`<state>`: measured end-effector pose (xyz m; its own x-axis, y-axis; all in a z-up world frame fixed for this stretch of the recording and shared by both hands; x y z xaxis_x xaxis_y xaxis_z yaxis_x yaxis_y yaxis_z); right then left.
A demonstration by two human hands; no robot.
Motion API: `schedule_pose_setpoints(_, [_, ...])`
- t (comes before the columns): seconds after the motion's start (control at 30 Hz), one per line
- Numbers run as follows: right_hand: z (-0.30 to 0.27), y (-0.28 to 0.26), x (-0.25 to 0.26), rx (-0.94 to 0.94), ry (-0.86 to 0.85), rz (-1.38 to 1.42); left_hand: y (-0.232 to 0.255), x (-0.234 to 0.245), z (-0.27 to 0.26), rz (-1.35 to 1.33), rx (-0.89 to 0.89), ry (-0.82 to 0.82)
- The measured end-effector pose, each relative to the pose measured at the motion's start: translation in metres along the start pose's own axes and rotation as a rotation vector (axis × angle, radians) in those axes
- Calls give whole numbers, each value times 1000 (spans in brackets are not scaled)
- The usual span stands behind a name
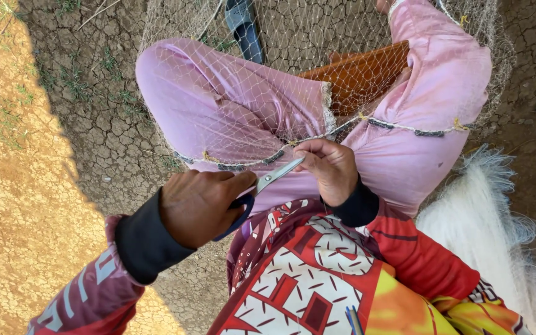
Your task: Repairing a fishing net using scissors and a small tool while sitting on the ground.
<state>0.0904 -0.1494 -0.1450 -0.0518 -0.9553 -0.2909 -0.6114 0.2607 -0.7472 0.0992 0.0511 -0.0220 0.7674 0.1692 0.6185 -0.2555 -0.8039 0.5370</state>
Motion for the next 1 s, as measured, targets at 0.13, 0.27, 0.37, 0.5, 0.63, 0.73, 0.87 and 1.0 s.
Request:
schedule_pose_setpoints(0.13, [11, 14, 8, -86, 12, 128, -6, -16, -7, -243, 9, -12])
schedule_pose_setpoints(0.27, [17, 12, 15, -97, 27, 151, -8, -28, -10, -558, -16, 10])
schedule_pose_setpoints(0.37, [22, 6, 36, -8, 35, 57, -7, -37, -12, -738, -40, 14])
schedule_pose_setpoints(0.5, [16, -63, 9, 319, -72, -309, -6, -61, -15, -862, -103, 32])
schedule_pose_setpoints(0.63, [19, -86, -30, 453, -208, -404, -7, -71, -17, -880, -93, 50])
schedule_pose_setpoints(0.73, [22, -91, -51, 559, -180, -572, -8, -78, -22, -943, -64, 35])
schedule_pose_setpoints(0.87, [23, -90, -59, 544, -168, -632, -13, -87, -24, -873, -5, 83])
schedule_pose_setpoints(1.0, [10, -91, -38, 438, -121, -698, -19, -91, -20, -896, 43, 121])
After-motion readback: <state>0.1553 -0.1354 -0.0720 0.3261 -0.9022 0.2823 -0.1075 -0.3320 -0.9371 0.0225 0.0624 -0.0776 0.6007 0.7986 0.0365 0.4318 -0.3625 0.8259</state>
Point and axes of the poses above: each hand's wrist, its own z-axis towards the middle knuckle, its own x-axis out of the back of the hand, y = z × x, the point moved 7 cm from there along z, towards the middle knuckle, and after that the axes turned 6 degrees about -x, right-handed, at the moved point
